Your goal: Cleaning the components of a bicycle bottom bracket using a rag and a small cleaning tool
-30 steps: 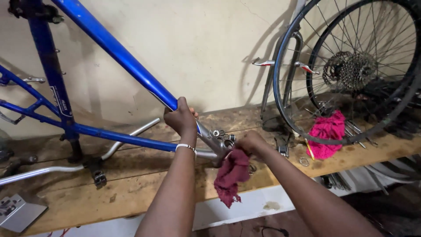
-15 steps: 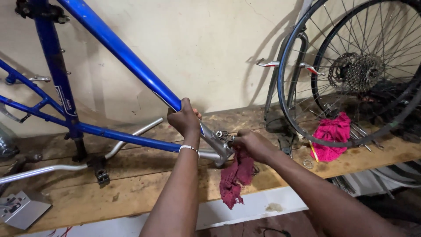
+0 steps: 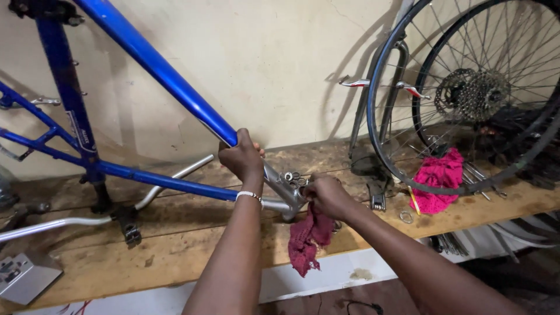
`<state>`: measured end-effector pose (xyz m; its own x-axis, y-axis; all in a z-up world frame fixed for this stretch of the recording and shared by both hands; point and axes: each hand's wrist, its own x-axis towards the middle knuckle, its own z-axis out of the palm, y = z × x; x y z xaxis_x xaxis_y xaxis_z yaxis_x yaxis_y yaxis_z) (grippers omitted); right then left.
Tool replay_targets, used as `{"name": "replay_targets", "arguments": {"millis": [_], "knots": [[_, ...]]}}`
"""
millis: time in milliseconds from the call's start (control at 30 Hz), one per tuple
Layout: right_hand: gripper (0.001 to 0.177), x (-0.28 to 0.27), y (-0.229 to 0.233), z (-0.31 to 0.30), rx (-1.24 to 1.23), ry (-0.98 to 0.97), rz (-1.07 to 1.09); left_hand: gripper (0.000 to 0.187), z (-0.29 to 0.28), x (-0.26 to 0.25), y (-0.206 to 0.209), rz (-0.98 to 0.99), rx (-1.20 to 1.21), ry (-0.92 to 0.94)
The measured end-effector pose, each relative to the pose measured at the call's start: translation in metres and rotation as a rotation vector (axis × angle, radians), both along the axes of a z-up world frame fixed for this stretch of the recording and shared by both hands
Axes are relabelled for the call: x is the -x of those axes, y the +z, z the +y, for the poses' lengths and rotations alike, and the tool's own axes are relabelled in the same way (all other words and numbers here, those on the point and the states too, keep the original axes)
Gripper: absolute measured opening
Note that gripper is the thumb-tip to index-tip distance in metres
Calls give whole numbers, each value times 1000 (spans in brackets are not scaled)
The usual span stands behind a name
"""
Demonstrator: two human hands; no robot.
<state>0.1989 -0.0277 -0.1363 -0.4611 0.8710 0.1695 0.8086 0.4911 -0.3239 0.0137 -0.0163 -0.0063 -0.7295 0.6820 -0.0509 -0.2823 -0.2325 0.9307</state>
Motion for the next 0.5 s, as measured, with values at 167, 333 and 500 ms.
{"name": "replay_targets", "arguments": {"millis": [167,333,500], "knots": [[11,7,28,-12,90,14,1,17,0,2,0,-1,-2,-9],[13,-1,38,-8,114,25,2,15,-2,2,1,6,-16,-14],[13,-1,54,-24,53,30,-24,13,-3,1,2,-12,-29,-35]]}}
